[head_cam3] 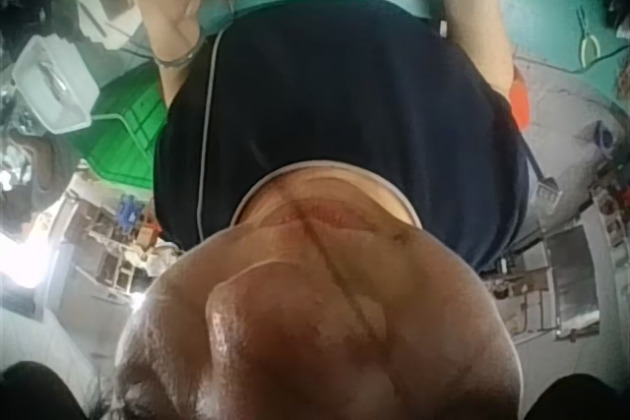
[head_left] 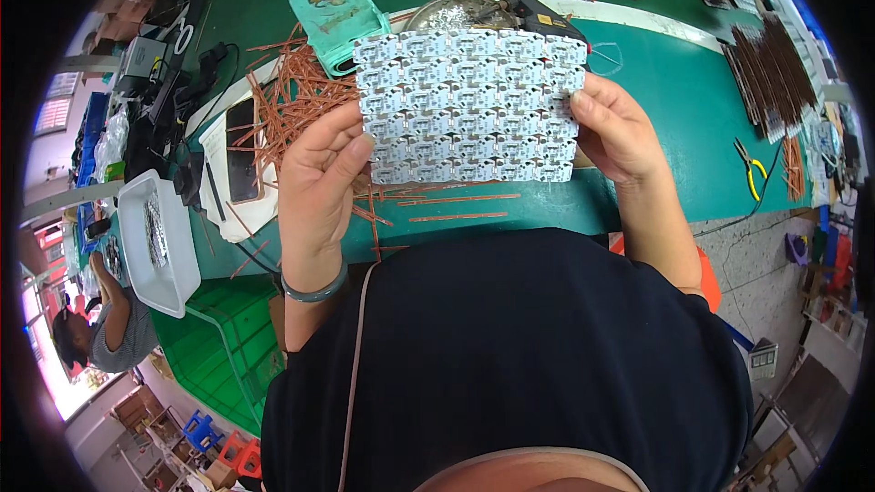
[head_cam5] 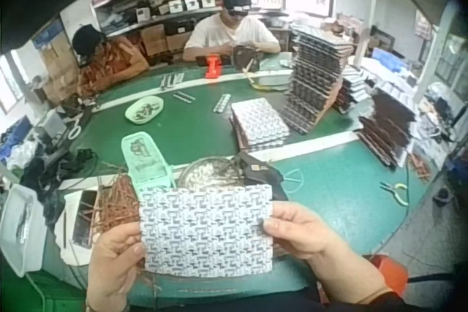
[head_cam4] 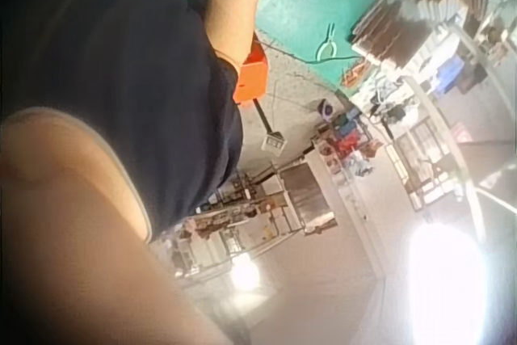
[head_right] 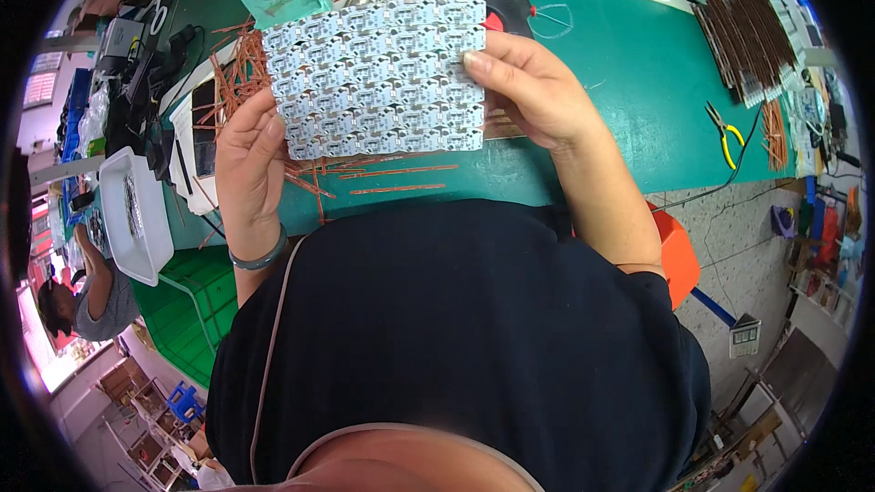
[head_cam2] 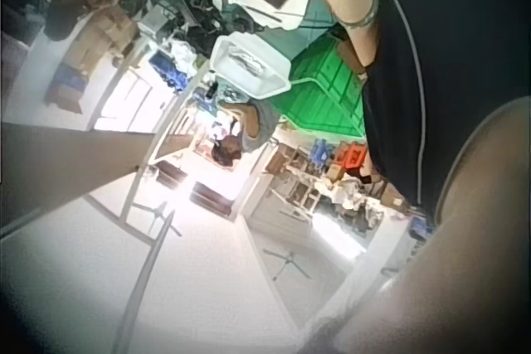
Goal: The person applies hot glue to the back of LED circuit board panels using a glue gun.
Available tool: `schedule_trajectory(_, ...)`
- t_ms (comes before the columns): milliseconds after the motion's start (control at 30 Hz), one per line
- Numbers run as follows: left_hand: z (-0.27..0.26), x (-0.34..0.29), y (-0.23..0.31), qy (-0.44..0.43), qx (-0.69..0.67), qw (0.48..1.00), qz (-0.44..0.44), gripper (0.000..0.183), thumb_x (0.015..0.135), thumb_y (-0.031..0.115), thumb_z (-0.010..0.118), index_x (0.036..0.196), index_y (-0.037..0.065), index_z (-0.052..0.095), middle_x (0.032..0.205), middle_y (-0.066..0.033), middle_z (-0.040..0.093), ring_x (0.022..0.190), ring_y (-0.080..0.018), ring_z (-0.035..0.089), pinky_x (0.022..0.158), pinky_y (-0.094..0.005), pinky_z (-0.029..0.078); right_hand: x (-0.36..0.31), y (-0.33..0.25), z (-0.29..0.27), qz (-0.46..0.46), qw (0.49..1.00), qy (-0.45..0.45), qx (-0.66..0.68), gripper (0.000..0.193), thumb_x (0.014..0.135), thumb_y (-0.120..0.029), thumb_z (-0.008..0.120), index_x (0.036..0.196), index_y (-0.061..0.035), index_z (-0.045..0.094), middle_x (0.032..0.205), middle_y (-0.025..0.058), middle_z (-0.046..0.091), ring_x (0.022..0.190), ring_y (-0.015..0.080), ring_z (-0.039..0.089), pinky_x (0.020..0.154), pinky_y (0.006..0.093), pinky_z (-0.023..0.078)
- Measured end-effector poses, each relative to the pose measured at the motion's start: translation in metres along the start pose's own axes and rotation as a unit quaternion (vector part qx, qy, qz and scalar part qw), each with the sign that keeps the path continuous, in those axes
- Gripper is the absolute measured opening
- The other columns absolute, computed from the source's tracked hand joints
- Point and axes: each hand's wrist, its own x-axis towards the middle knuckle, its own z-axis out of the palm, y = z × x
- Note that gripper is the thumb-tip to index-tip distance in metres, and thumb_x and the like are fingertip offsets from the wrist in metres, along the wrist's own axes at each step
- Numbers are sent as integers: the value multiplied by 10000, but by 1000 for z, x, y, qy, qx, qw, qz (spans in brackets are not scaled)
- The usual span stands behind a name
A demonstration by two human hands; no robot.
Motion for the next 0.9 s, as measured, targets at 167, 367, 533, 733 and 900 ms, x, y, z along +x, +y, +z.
schedule_trajectory(167,-1,-1,0,3,-5,1000,-2,332,850,-16,501,1174,-76,460,1028,-141,598,901,-147,582,758,-236,462,0,1,-6,6,999,-6,46,374,923,-247,415,1118,64,487,957,109,597,748,131,605,637,242,524)
schedule_trajectory(367,-7,-2,-2,14,9,1000,-10,336,853,-7,499,1176,-86,451,1062,-154,586,955,-168,571,806,-260,450,3,0,-4,-4,995,-53,79,401,931,-255,385,1140,78,464,1022,139,582,825,166,616,688,266,537)
schedule_trajectory(533,-1,-1,0,1,-27,1000,3,340,858,-9,484,1186,-85,440,1092,-162,570,975,-177,566,827,-272,446,5,-3,2,-1,993,-46,105,405,930,-246,390,1163,79,451,1039,141,577,839,166,616,712,264,537)
schedule_trajectory(733,-2,-1,-2,9,-32,999,-1,336,861,-11,477,1186,-87,439,1098,-165,565,988,-187,560,850,-291,438,7,1,-2,1,997,-31,76,388,930,-253,397,1139,65,470,1006,121,584,796,134,612,675,233,533)
schedule_trajectory(900,-5,-1,-4,-4,-31,999,6,333,863,-12,473,1185,-88,439,1103,-164,562,999,-190,555,859,-292,434,6,1,0,-2,998,-30,64,368,930,-261,401,1104,51,492,955,98,590,747,109,600,638,218,527)
